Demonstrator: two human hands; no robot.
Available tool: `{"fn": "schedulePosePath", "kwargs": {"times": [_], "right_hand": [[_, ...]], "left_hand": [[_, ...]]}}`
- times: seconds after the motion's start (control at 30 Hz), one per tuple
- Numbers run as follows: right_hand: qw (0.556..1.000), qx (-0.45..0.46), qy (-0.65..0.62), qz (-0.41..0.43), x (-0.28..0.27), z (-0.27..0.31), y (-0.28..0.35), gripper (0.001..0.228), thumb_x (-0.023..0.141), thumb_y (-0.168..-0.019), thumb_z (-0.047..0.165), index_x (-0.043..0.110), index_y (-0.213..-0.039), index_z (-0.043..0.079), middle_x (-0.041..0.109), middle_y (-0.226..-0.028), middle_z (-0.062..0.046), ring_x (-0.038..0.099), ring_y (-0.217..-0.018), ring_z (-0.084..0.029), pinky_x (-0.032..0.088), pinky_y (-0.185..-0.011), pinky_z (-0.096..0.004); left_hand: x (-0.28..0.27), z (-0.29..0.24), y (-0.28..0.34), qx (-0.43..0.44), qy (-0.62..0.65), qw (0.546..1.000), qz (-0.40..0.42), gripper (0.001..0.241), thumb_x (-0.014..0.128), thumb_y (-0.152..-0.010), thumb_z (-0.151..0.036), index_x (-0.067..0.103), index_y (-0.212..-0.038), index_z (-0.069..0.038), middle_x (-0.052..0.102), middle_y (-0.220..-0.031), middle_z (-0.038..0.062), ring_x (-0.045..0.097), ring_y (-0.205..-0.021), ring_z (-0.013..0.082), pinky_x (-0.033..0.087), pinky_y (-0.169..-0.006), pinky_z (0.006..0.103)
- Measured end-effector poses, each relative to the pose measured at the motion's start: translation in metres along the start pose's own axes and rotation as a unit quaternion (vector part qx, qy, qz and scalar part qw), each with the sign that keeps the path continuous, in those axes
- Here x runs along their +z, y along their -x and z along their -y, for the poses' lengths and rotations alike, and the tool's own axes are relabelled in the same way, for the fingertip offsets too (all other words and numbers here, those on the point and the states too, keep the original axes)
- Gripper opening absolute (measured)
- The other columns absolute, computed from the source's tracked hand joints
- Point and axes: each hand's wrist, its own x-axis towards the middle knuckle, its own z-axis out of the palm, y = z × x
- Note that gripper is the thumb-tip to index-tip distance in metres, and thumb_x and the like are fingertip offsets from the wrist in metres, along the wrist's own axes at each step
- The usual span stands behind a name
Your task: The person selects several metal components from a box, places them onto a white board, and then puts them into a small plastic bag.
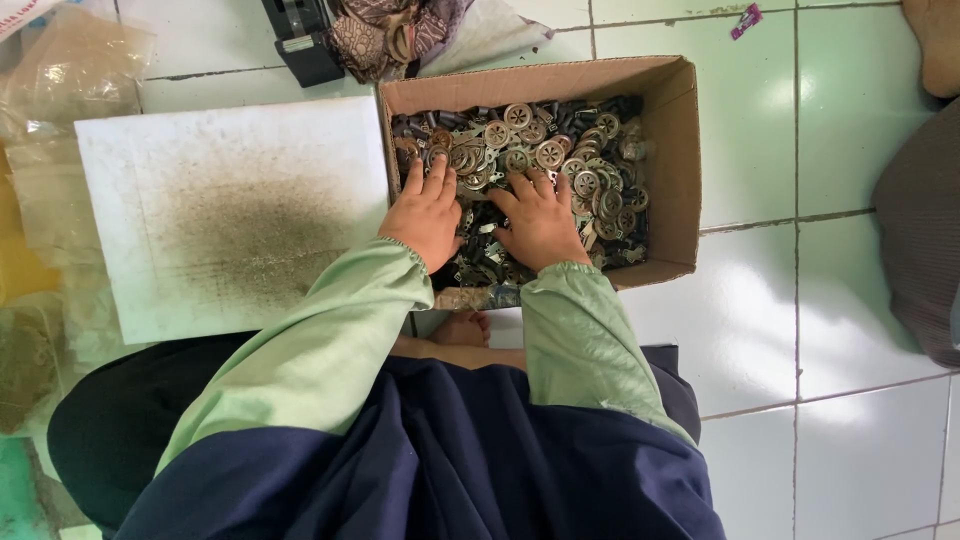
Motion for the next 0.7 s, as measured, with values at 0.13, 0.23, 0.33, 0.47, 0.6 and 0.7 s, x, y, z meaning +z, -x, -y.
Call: {"fn": "schedulePosePath", "kwargs": {"times": [0.13,0.23,0.33,0.47,0.6,0.7], "right_hand": [[1.0,0.0,0.003,-0.005,-0.003,-0.017,0.015,0.041,0.077,-0.081,0.039,0.069,-0.119,0.028,0.059,-0.14,0.0,0.043,-0.14,-0.031,0.025,-0.117,-0.07],[1.0,0.014,0.017,-0.007,0.0,-0.033,0.021,0.021,0.079,-0.083,0.033,0.077,-0.101,0.022,0.065,-0.135,0.001,0.046,-0.139,-0.033,0.026,-0.117,-0.072],[0.997,0.068,0.031,-0.006,0.011,-0.047,0.023,0.014,0.074,-0.089,0.028,0.078,-0.098,0.019,0.07,-0.121,-0.002,0.052,-0.132,-0.034,0.025,-0.117,-0.075],[0.996,0.05,0.004,-0.079,0.018,-0.043,0.019,0.017,0.075,-0.09,0.028,0.076,-0.104,0.019,0.067,-0.106,-0.003,0.056,-0.12,-0.03,0.033,-0.112,-0.066],[0.991,-0.009,-0.005,-0.132,0.005,-0.019,0.012,0.031,0.087,-0.072,0.036,0.076,-0.097,0.02,0.058,-0.094,-0.001,0.053,-0.105,-0.026,0.042,-0.101,-0.051],[0.992,0.0,-0.004,-0.125,0.028,-0.021,0.008,0.031,0.086,-0.071,0.036,0.076,-0.096,0.022,0.053,-0.095,-0.001,0.048,-0.105,-0.027,0.039,-0.099,-0.051]], "left_hand": [[0.021,0.0,-0.008,-0.006,0.006,1.0,-0.028,0.062,0.051,-0.102,-0.053,0.055,-0.142,-0.006,0.036,-0.161,0.023,0.014,-0.155,0.0452,0.005,-0.125,0.0641],[0.01,0.003,-0.001,0.012,0.04,0.998,-0.048,0.059,0.053,-0.103,-0.05,0.052,-0.142,-0.007,0.038,-0.158,0.026,0.019,-0.153,0.0465,0.01,-0.124,0.0651],[-0.001,0.005,0.006,0.054,0.045,0.997,-0.039,0.058,0.05,-0.104,-0.053,0.048,-0.15,-0.017,0.029,-0.164,0.021,0.013,-0.156,0.046,0.008,-0.125,0.0671],[0.011,0.006,0.0,0.073,0.062,0.994,-0.048,0.046,0.053,-0.104,-0.048,0.06,-0.138,-0.018,0.032,-0.163,0.019,0.015,-0.157,0.0433,0.012,-0.126,0.0669],[0.018,0.005,-0.006,0.07,0.058,0.994,-0.053,0.041,0.058,-0.102,-0.045,0.063,-0.13,-0.015,0.04,-0.157,0.021,0.019,-0.156,0.0435,0.013,-0.125,0.068],[0.003,0.007,0.004,0.098,0.08,0.99,-0.058,0.042,0.058,-0.103,-0.042,0.061,-0.135,-0.015,0.03,-0.164,0.02,0.015,-0.157,0.043,0.015,-0.126,0.0681]]}}
